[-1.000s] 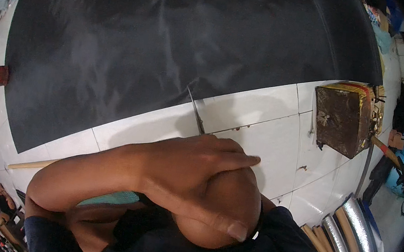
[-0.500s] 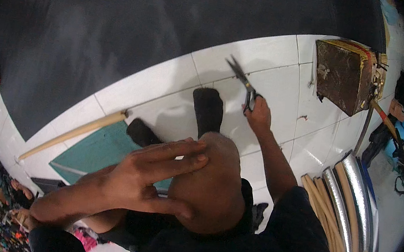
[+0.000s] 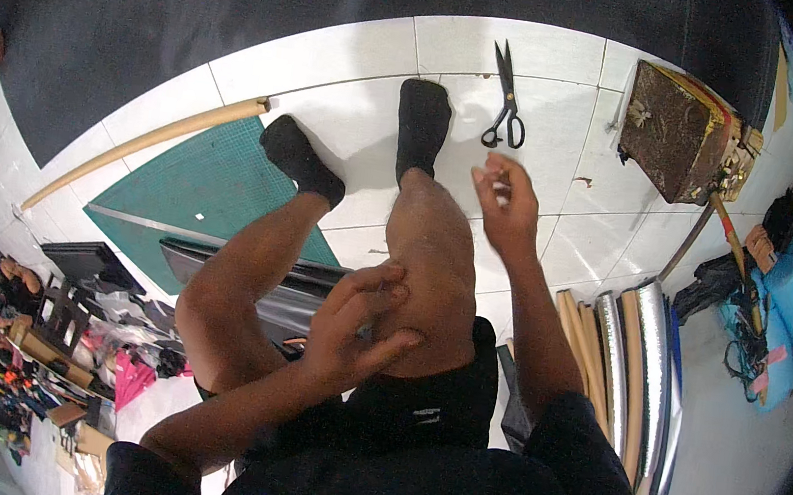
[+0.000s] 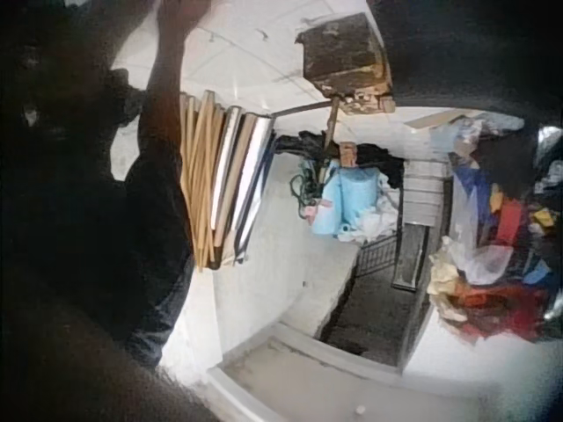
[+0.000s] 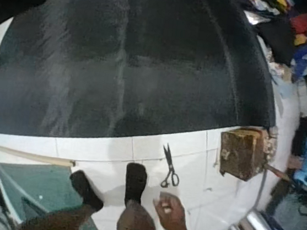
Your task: The person lays out a large black fabric sheet on the floor, uses a wooden stick to measure and mark a line, and then cuts the fabric along the line with scissors. The process is repeated to cut another section of the fabric.
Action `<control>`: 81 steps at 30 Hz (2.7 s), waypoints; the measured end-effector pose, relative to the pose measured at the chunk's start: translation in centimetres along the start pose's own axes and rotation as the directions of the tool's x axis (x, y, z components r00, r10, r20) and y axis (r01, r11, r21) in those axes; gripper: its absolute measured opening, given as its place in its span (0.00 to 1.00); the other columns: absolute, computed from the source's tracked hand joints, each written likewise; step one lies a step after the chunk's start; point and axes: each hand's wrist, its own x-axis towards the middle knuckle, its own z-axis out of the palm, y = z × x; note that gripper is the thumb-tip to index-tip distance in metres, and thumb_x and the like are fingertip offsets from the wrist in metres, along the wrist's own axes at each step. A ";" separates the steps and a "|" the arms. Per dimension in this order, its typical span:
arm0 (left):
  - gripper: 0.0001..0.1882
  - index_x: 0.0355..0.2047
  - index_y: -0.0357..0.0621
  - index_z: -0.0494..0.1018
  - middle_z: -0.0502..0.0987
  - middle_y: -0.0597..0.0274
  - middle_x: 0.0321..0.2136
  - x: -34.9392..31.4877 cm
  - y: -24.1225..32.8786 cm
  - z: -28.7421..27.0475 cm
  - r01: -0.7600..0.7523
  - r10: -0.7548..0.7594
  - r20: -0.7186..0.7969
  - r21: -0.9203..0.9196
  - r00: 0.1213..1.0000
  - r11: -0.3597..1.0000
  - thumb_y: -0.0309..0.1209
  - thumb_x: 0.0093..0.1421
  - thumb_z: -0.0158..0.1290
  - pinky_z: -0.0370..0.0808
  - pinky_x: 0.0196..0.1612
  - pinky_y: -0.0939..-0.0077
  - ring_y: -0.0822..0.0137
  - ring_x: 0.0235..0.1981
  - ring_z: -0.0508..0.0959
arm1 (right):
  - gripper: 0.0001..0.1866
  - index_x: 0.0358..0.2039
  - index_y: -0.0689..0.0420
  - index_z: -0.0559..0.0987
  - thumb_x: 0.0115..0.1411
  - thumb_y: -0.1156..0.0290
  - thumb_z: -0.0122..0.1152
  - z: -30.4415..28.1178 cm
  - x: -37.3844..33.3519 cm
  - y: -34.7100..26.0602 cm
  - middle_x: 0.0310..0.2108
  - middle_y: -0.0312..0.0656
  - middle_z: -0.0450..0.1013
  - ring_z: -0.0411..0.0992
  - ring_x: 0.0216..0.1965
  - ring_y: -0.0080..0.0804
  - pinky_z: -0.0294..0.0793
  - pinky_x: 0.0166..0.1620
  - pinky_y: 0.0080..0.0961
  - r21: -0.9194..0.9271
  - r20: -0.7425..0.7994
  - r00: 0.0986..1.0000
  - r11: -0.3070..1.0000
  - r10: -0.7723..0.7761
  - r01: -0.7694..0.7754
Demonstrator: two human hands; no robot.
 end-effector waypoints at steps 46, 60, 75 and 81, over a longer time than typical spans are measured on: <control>0.45 0.61 0.42 0.40 0.37 0.40 0.64 -1.6 -0.6 6.5 0.363 -0.289 0.220 -0.612 0.932 0.702 0.35 0.56 0.61 0.50 0.67 0.57 0.48 0.68 0.42 | 0.33 0.50 0.53 0.70 0.45 0.60 0.76 -5.4 -3.4 -10.2 0.49 0.42 0.61 0.63 0.53 0.37 0.72 0.52 0.37 -0.348 0.787 0.544 0.937 0.291 0.003; 0.47 0.62 0.44 0.37 0.38 0.43 0.63 0.0 -0.3 5.4 0.344 -0.267 0.216 -0.607 0.939 0.716 0.35 0.56 0.61 0.50 0.67 0.58 0.50 0.67 0.44 | 0.26 0.54 0.57 0.68 0.55 0.73 0.67 -9.0 -0.7 -7.5 0.54 0.41 0.64 0.63 0.57 0.33 0.70 0.56 0.34 0.099 0.900 0.427 0.914 0.087 -0.394; 0.57 0.65 0.43 0.29 0.40 0.41 0.64 -0.8 -0.4 6.1 0.357 -0.287 0.213 -0.539 0.934 0.762 0.43 0.53 0.63 0.51 0.66 0.55 0.51 0.67 0.45 | 0.23 0.33 0.54 0.84 0.44 0.49 0.74 -7.8 -3.8 -12.5 0.50 0.47 0.71 0.64 0.57 0.43 0.59 0.58 0.44 0.026 0.772 0.484 0.781 -0.412 0.624; 0.54 0.67 0.46 0.35 0.37 0.38 0.65 -3.1 -1.5 6.9 0.248 -0.229 0.099 -0.477 0.968 0.843 0.49 0.55 0.60 0.46 0.66 0.48 0.41 0.68 0.41 | 0.09 0.25 0.55 0.78 0.50 0.68 0.72 -10.0 -4.8 -7.7 0.25 0.38 0.73 0.72 0.33 0.34 0.70 0.40 0.32 -0.049 0.448 0.749 0.824 -0.488 0.565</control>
